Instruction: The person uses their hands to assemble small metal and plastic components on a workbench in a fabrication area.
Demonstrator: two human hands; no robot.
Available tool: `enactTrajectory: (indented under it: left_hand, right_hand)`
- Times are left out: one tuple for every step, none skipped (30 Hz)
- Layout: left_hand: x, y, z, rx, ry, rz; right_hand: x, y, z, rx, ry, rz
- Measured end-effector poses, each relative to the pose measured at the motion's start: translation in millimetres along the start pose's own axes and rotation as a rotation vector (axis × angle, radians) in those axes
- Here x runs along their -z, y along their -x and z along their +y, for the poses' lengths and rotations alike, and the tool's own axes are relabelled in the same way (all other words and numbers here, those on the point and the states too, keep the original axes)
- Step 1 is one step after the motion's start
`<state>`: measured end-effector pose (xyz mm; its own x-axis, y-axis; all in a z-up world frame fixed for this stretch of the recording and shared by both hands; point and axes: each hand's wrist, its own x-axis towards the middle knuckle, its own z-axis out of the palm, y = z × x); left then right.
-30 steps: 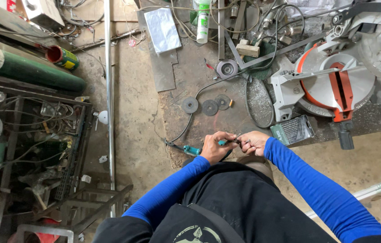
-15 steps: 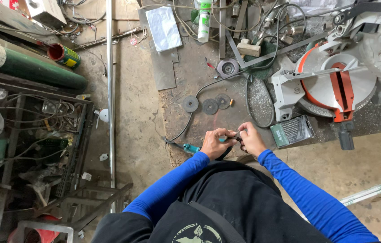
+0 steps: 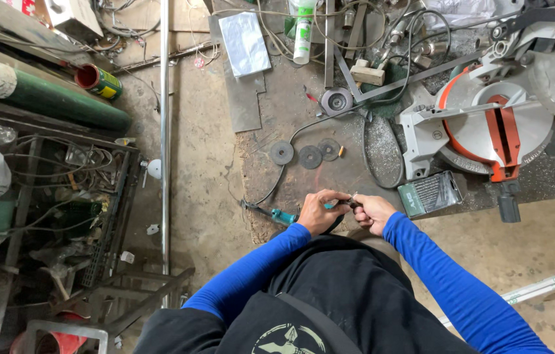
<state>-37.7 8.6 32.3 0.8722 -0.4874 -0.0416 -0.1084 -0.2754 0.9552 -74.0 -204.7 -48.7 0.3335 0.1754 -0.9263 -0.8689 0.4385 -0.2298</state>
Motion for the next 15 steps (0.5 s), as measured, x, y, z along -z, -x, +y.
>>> enactTrajectory:
  left_hand:
    - [-0.5, -0.4, -0.6, 0.006, 0.010, 0.004]
    - [-0.1, -1.1, -1.1, 0.012, 0.020, 0.008]
    - [1.0, -1.5, -1.3, 0.013, 0.021, 0.011]
    - [2.1, -2.4, -1.4, 0.008, 0.013, 0.005]
    - [3.1, -3.1, -1.1, 0.003, 0.006, -0.002]
    - [4.1, -3.9, -0.6, 0.002, 0.007, -0.001]
    - [5.2, -4.7, 0.3, 0.023, 0.022, -0.022]
    - [6.7, -6.2, 1.2, 0.043, 0.036, -0.045]
    - [8.7, -7.7, 2.2, 0.041, 0.036, -0.044]
    - [10.4, -8.0, 3.3, 0.033, 0.037, -0.057]
    - [11.2, -8.5, 4.7, 0.024, 0.039, -0.071]
    - [12.0, -8.9, 6.3, 0.024, 0.037, -0.070]
    - [11.8, -9.1, 8.0, 0.033, 0.024, -0.071]
    - [11.2, -7.8, 9.3, 0.044, 0.011, -0.077]
    - [10.7, -7.1, 10.0, 0.047, 0.009, -0.080]
  right_hand:
    - [-0.1, -0.6, 0.7, -0.002, 0.003, 0.000]
    - [-0.2, -0.2, 1.1, 0.004, -0.030, -0.015]
    - [-0.7, 0.2, 1.2, 0.010, -0.064, -0.029]
    - [-1.6, 0.3, 1.8, 0.011, -0.062, -0.029]
    - [-2.4, 0.4, 3.4, 0.018, -0.080, -0.042]
    - [-2.5, 0.6, 5.1, 0.026, -0.099, -0.056]
    - [-1.9, 0.7, 6.3, 0.026, -0.098, -0.055]
    - [-1.3, 0.2, 6.9, 0.044, -0.116, -0.076]
    - [-0.5, -0.3, 7.6, 0.062, -0.134, -0.097]
    - [-0.9, -1.6, 10.1, 0.063, -0.134, -0.096]
    - [-2.6, -3.6, 12.3, 0.093, -0.133, -0.077]
    - [-4.5, -5.2, 13.1, 0.124, -0.131, -0.060]
    - [-7.0, -6.3, 14.8, 0.124, -0.131, -0.062]
    - [-11.2, -7.1, 20.6, 0.187, -0.152, 0.002]
    - [-13.8, -7.3, 24.4, 0.250, -0.173, 0.067]
